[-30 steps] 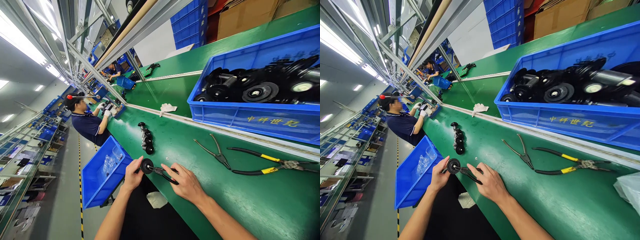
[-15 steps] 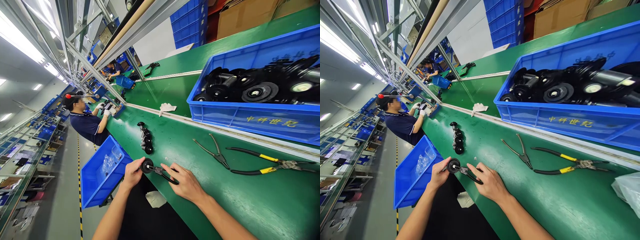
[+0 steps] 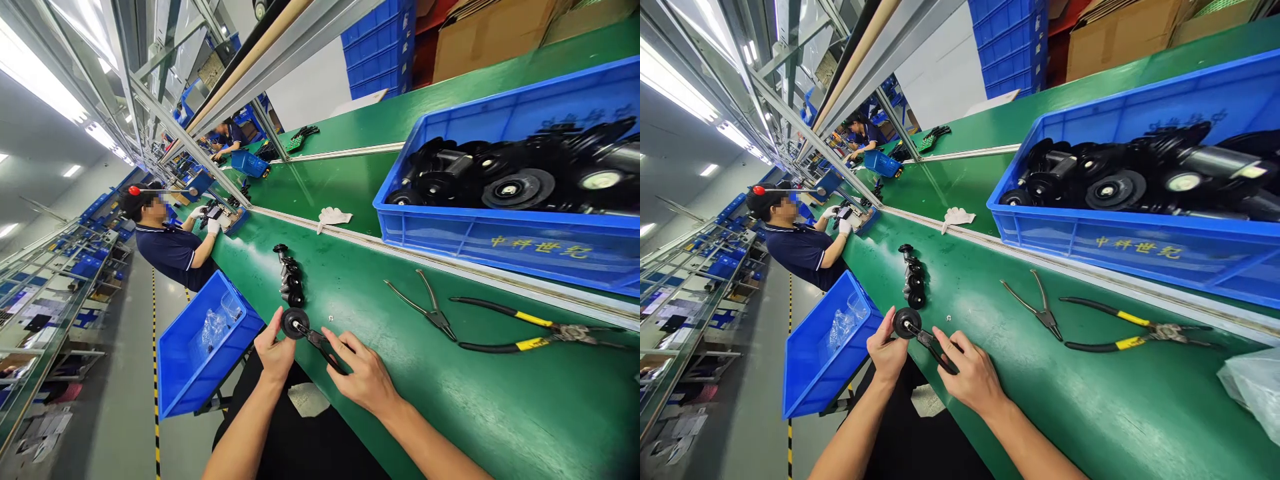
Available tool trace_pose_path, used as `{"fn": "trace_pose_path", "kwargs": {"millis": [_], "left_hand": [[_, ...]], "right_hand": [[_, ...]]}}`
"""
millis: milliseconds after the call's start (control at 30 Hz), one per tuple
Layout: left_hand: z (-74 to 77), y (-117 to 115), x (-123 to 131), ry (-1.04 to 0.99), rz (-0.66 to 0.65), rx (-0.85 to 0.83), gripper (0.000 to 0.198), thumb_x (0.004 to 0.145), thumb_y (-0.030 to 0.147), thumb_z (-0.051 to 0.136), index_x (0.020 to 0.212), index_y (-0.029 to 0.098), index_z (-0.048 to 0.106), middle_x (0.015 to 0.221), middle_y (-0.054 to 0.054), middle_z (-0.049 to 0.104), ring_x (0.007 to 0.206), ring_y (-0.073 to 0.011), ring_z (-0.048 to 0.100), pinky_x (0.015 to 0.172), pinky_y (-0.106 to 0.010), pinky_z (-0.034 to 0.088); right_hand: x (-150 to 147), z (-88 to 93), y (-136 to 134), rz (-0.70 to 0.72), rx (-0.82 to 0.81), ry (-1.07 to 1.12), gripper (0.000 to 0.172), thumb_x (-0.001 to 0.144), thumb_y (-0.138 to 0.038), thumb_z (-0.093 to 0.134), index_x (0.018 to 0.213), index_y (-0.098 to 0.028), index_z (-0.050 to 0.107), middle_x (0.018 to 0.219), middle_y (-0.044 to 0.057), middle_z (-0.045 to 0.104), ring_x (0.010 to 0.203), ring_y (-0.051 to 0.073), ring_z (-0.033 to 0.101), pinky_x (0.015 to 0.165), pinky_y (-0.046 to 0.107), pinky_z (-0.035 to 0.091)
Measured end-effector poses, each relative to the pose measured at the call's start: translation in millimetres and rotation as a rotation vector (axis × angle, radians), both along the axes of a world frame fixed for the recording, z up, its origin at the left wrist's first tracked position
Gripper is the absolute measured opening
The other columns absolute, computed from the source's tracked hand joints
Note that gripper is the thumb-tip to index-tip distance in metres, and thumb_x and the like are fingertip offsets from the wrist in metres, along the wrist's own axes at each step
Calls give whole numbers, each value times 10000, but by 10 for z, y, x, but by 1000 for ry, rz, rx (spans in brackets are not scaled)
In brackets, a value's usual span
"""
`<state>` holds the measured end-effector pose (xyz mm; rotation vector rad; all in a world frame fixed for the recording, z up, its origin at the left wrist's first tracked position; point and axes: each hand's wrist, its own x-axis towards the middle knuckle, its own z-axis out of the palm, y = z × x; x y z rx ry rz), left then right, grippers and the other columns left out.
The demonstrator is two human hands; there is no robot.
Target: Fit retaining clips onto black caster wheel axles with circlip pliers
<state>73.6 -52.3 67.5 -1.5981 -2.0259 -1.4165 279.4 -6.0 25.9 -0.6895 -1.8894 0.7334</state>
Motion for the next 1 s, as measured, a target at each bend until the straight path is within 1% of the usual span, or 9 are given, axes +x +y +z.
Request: {"fn": "trace_pose_path", "kwargs": {"millis": [167, 300, 367, 467, 567, 767, 900, 1000], "left_hand": [[33, 17, 23, -23, -4, 11, 462, 794, 196, 812, 1253, 188, 757, 1096, -80, 832, 904, -254, 825, 843, -346, 692], [70, 32, 55, -60, 3, -22, 465, 792, 198, 803, 1254, 182, 755, 1120, -84, 827, 936, -262, 822, 867, -358, 689], [90, 42, 80, -84, 6, -40, 485, 790, 191, 800, 1272, 179, 745, 1131, -83, 824, 950, -263, 820, 879, -359, 686], [117, 52, 115, -106, 2, -45, 500, 790, 175, 792, 1287, 179, 737, 1128, -78, 826, 958, -260, 818, 892, -360, 681], [130, 50, 130, -114, -4, -45, 495, 786, 172, 797, 1278, 183, 742, 1122, -75, 828, 955, -258, 818, 887, -354, 680], [123, 33, 129, -115, -3, -60, 473, 789, 192, 788, 1260, 178, 749, 1111, -82, 829, 940, -258, 820, 865, -353, 683], [132, 27, 134, -101, 11, -67, 451, 789, 209, 787, 1238, 177, 760, 1109, -88, 829, 940, -262, 819, 861, -356, 682], [162, 22, 120, -76, 9, -78, 444, 788, 199, 785, 1232, 187, 766, 1105, -84, 830, 920, -263, 821, 859, -362, 680]], "right_hand": [[9, 1, 8, -27, 17, -1, 679, 876, -75, 551, 1532, -244, 504, 897, 18, 563, 690, 139, 600, 633, 271, 528], [21, 3, 19, -30, 2, 16, 674, 889, -115, 595, 1541, -252, 496, 917, 27, 588, 696, 146, 610, 610, 272, 530], [27, 6, 29, -5, -7, 66, 695, 889, -124, 620, 1555, -260, 478, 937, 32, 596, 734, 153, 630, 644, 276, 554], [32, 6, 45, 17, 20, 154, 742, 880, -91, 621, 1578, -274, 446, 953, 40, 597, 794, 163, 649, 698, 285, 580], [34, 5, 58, 1, 42, 161, 752, 885, -59, 587, 1586, -286, 437, 930, 32, 595, 752, 149, 640, 667, 269, 572], [37, 30, 65, -26, 48, 136, 709, 894, -63, 567, 1558, -296, 484, 908, 20, 600, 706, 130, 625, 634, 244, 555], [43, 44, 58, -15, 40, 128, 694, 895, -70, 562, 1550, -288, 493, 912, 20, 590, 707, 130, 620, 646, 243, 545], [33, 29, 48, 6, 13, 94, 680, 889, -76, 552, 1539, -271, 510, 871, 10, 558, 658, 128, 573, 604, 246, 503]]}}
